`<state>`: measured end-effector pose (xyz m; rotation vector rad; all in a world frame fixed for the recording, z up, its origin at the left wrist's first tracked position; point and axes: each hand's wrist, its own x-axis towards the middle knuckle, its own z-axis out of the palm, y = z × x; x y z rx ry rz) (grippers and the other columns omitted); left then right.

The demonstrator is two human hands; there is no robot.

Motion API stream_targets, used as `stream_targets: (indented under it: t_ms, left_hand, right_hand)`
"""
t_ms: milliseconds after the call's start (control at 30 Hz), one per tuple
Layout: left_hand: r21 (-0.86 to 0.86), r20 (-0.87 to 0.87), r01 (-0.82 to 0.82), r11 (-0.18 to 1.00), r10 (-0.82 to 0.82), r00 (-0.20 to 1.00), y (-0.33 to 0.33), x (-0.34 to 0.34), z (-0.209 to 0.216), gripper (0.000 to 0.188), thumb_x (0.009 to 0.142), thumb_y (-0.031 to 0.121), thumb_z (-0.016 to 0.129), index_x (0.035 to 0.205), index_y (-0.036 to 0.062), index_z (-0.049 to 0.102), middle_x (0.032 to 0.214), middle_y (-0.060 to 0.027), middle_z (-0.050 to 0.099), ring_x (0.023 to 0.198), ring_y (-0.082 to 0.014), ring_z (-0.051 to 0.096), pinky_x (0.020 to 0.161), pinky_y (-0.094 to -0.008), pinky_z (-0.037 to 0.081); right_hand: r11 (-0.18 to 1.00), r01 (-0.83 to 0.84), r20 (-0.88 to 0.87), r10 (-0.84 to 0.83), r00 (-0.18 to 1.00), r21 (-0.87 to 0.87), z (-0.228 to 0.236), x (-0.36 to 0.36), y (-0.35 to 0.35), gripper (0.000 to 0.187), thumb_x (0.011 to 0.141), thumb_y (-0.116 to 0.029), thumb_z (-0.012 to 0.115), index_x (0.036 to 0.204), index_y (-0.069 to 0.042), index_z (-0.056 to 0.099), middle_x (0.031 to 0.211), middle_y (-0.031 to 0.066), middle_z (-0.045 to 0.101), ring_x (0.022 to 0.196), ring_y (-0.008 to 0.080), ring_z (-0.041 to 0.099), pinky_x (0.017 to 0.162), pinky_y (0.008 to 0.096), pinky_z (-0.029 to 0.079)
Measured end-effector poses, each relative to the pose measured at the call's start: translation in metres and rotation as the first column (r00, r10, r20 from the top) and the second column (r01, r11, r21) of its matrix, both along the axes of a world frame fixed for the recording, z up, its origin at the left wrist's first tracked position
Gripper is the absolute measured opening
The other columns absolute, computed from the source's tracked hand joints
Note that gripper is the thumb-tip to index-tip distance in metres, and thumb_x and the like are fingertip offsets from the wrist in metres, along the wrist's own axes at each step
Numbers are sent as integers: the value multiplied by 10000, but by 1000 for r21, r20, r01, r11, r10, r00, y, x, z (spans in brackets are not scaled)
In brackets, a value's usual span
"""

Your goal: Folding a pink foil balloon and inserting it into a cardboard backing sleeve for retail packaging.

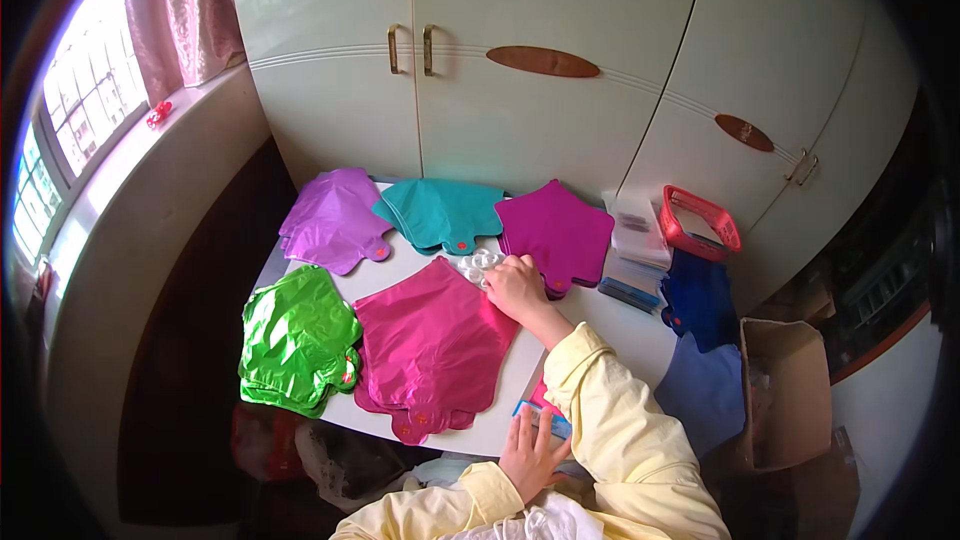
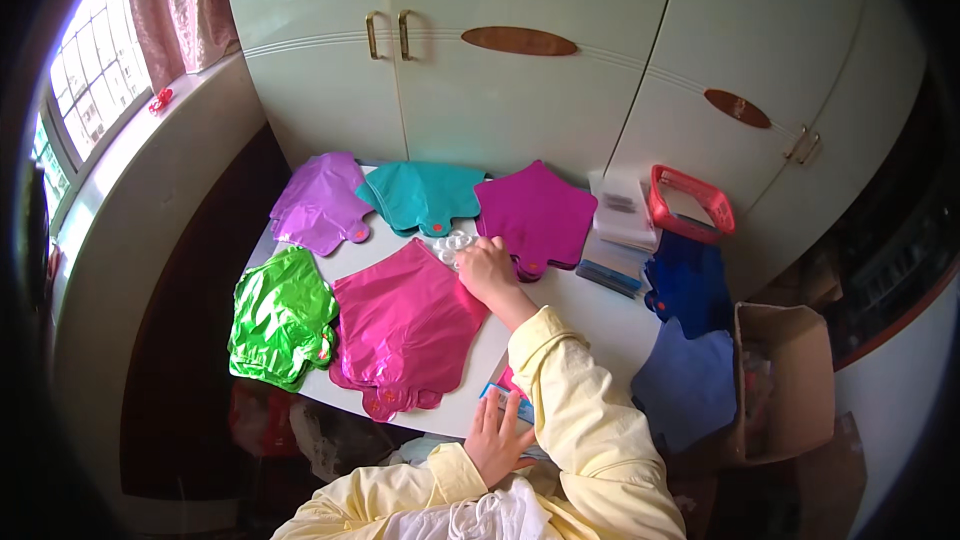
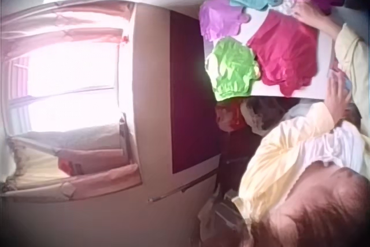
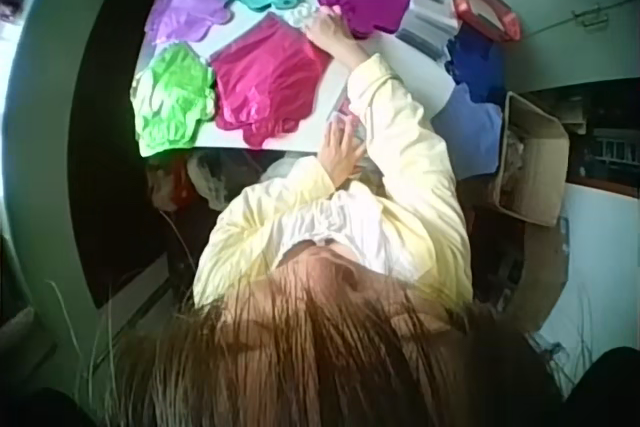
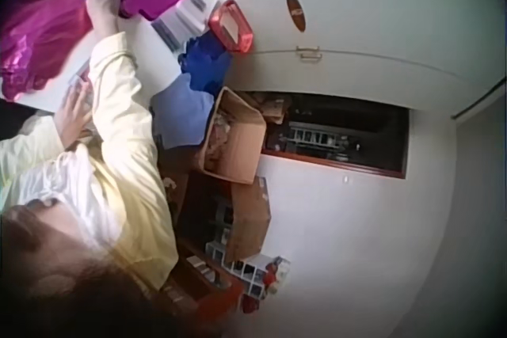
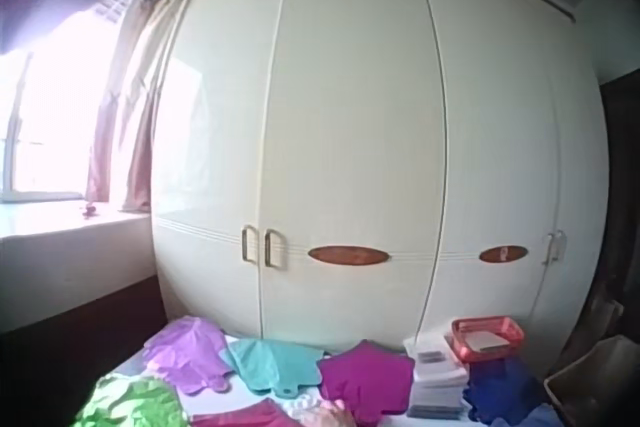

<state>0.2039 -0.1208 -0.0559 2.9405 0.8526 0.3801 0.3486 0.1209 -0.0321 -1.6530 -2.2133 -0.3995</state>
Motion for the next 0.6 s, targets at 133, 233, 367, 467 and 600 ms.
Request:
stream_targets:
  t_ms: [133,233,367,467,600]
  left_hand:
    - [-38,16,-8,999,8,1000,1,-1,4,876,623,599,719,1391,290,435,1429,-293,331,1285,-580,308,1035,-616,330]
    - [-36,57,-25,999,27,998,0,0,-1,907,619,595,726,1417,300,411,1431,-305,323,1281,-586,312,1016,-622,347]
    - [-52,63,18,998,-14,998,-2,4,-4,925,614,589,740,1425,305,400,1443,-319,298,1292,-597,288,1013,-641,332]
    - [-60,44,-5,998,8,999,-2,2,-3,910,625,583,740,1424,310,399,1454,-321,280,1303,-598,267,1029,-642,308]
    - [-39,16,-4,999,4,1000,-1,2,-2,901,630,578,741,1422,315,401,1460,-318,269,1304,-601,257,1027,-643,311]
  right_hand:
    - [987,-35,-125,55,991,158,39,0,-27,93,768,-200,668,713,-125,663,728,7,664,773,194,613,735,376,417]
    - [972,-169,-150,194,969,165,72,21,-71,65,753,-160,683,719,-111,659,727,15,659,774,201,623,742,366,430]
    - [990,-138,-140,134,981,-17,93,70,-156,43,723,-113,697,737,-94,661,762,17,664,784,201,633,758,350,449]
    - [992,-46,-79,37,996,-113,90,84,-187,35,721,-116,691,744,-106,668,770,8,662,793,187,635,768,346,452]
    - [965,-21,-60,5,998,-261,60,90,-197,61,714,-114,690,773,-127,680,820,-9,677,842,165,637,788,338,451]
